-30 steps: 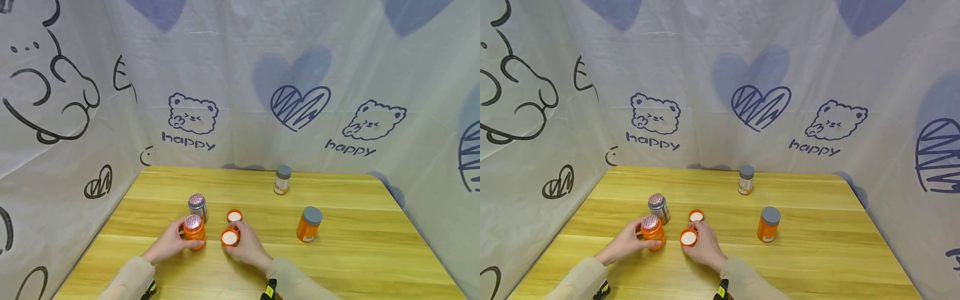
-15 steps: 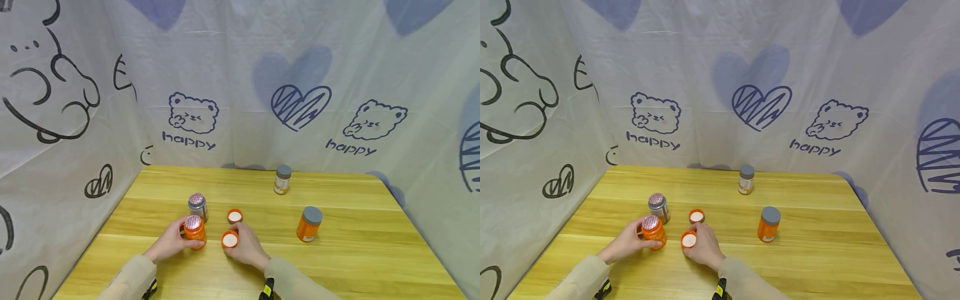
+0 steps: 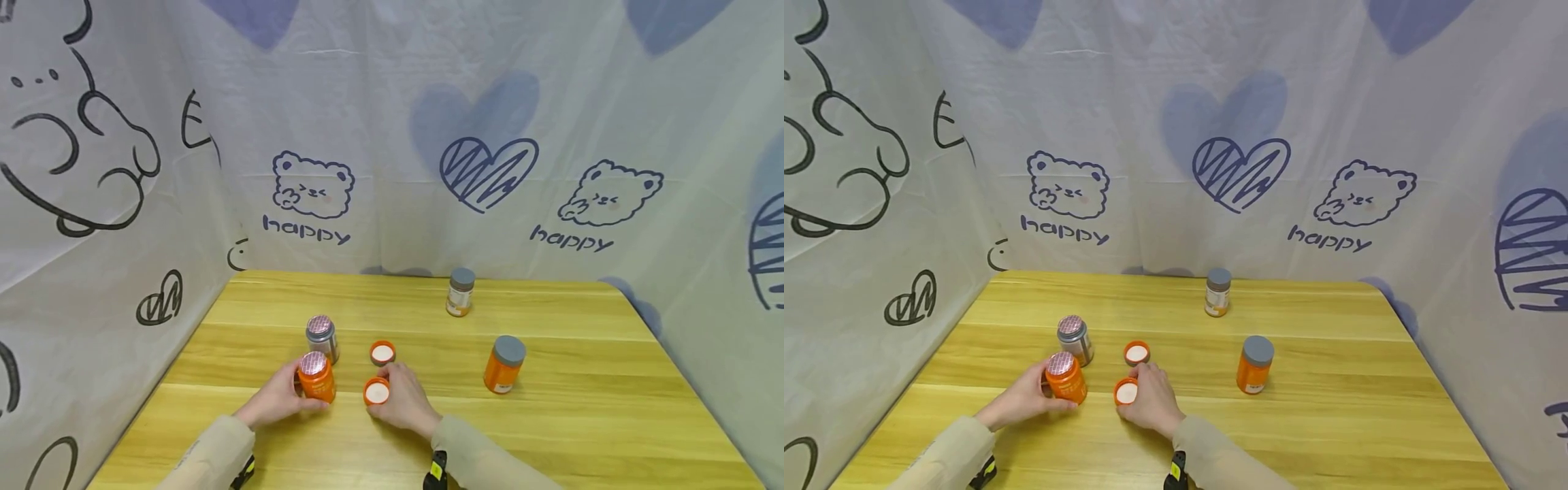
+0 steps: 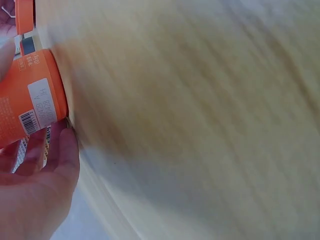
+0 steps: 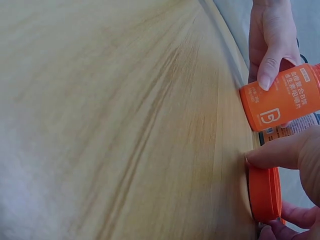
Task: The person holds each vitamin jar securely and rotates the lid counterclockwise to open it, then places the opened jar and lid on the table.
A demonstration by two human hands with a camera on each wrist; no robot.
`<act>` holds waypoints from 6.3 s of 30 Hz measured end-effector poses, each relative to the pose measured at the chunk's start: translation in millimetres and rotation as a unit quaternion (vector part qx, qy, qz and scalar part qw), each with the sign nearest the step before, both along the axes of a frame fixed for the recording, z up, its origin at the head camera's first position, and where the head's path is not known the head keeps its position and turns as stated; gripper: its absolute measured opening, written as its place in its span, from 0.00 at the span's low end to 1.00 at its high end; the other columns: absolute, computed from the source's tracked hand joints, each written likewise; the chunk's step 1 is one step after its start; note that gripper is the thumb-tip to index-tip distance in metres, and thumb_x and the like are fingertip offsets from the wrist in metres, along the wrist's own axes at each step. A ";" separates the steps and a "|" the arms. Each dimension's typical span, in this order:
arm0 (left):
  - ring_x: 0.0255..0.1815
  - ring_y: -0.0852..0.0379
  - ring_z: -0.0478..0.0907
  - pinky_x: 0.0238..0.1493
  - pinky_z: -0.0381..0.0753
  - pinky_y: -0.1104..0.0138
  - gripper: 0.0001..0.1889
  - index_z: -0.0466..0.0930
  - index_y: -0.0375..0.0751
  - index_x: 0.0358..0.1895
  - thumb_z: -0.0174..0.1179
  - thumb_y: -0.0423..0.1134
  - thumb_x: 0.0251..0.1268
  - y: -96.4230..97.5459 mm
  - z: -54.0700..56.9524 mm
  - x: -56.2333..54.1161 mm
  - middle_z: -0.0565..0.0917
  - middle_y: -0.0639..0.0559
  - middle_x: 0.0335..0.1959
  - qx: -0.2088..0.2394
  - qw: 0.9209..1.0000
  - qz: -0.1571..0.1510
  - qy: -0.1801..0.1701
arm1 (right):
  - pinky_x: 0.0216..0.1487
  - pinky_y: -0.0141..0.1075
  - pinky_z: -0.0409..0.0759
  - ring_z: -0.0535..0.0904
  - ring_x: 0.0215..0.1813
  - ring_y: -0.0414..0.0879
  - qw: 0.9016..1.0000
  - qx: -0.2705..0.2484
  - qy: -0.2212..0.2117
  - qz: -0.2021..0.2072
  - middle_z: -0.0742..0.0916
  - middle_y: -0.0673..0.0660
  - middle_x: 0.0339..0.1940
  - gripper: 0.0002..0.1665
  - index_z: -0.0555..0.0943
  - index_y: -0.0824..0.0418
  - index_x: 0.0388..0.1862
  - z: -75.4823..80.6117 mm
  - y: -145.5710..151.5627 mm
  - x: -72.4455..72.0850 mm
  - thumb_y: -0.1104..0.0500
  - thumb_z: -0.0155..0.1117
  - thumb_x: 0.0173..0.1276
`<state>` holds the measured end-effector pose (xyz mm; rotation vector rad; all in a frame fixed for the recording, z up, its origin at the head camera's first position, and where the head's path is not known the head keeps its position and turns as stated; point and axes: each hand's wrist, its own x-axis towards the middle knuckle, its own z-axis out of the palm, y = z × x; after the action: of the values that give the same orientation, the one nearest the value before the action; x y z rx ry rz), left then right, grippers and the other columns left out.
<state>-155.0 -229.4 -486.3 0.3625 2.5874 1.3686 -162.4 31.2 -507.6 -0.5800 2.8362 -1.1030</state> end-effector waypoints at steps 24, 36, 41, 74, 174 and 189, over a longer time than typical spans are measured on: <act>0.59 0.41 0.81 0.66 0.73 0.41 0.37 0.73 0.33 0.62 0.79 0.39 0.47 -0.3 -0.4 0.8 0.84 0.40 0.57 -0.017 1.000 -0.005 -0.009 | 0.50 0.42 0.75 0.75 0.46 0.50 1.000 0.000 -0.007 0.005 0.79 0.55 0.42 0.32 0.77 0.63 0.47 2.7 2.2 -0.7 0.56 0.82 0.45; 0.62 0.42 0.78 0.67 0.72 0.42 0.44 0.68 0.36 0.69 0.80 0.44 0.47 -3.4 2.0 1.1 0.81 0.42 0.61 -0.016 0.999 0.011 -0.027 | 0.52 0.45 0.77 0.76 0.50 0.51 0.999 0.000 -0.041 0.007 0.80 0.57 0.48 0.39 0.75 0.64 0.54 8.1 3.5 -1.1 0.50 0.82 0.47; 0.62 0.44 0.76 0.62 0.77 0.51 0.42 0.65 0.42 0.70 0.77 0.46 0.53 -7.3 14.1 3.3 0.78 0.43 0.62 0.014 1.000 0.019 -0.018 | 0.46 0.41 0.73 0.74 0.48 0.50 0.998 -0.032 -0.059 0.008 0.79 0.60 0.49 0.37 0.74 0.63 0.58 15.9 11.4 -5.4 0.46 0.76 0.56; 0.66 0.48 0.74 0.69 0.72 0.51 0.32 0.67 0.46 0.70 0.68 0.38 0.62 188.8 85.5 -39.4 0.78 0.47 0.63 0.111 0.979 -0.051 0.160 | 0.48 0.27 0.76 0.78 0.54 0.54 0.976 -0.144 0.089 -0.139 0.82 0.64 0.56 0.19 0.76 0.65 0.62 112.5 183.4 -26.2 0.57 0.56 0.78; 0.39 0.60 0.74 0.42 0.74 0.68 0.26 0.68 0.43 0.57 0.70 0.36 0.57 225.4 3.5 -25.8 0.78 0.53 0.42 -0.104 0.981 -0.078 0.141 | 0.23 0.35 0.68 0.72 0.21 0.45 0.988 0.068 -0.005 -0.137 0.79 0.54 0.21 0.28 0.78 0.62 0.39 65.6 132.2 -28.0 0.37 0.50 0.77; 0.42 0.57 0.76 0.46 0.76 0.65 0.31 0.67 0.42 0.63 0.71 0.36 0.57 221.9 -4.7 -21.5 0.80 0.50 0.46 -0.096 0.987 -0.067 0.110 | 0.25 0.36 0.65 0.72 0.24 0.48 0.985 0.075 -0.035 -0.154 0.76 0.55 0.23 0.28 0.76 0.61 0.34 47.5 116.4 -27.7 0.39 0.47 0.78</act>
<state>-176.5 -7.5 -491.0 0.6757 2.7822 1.0770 -190.1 147.6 -460.1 -0.0921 2.9778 -0.9097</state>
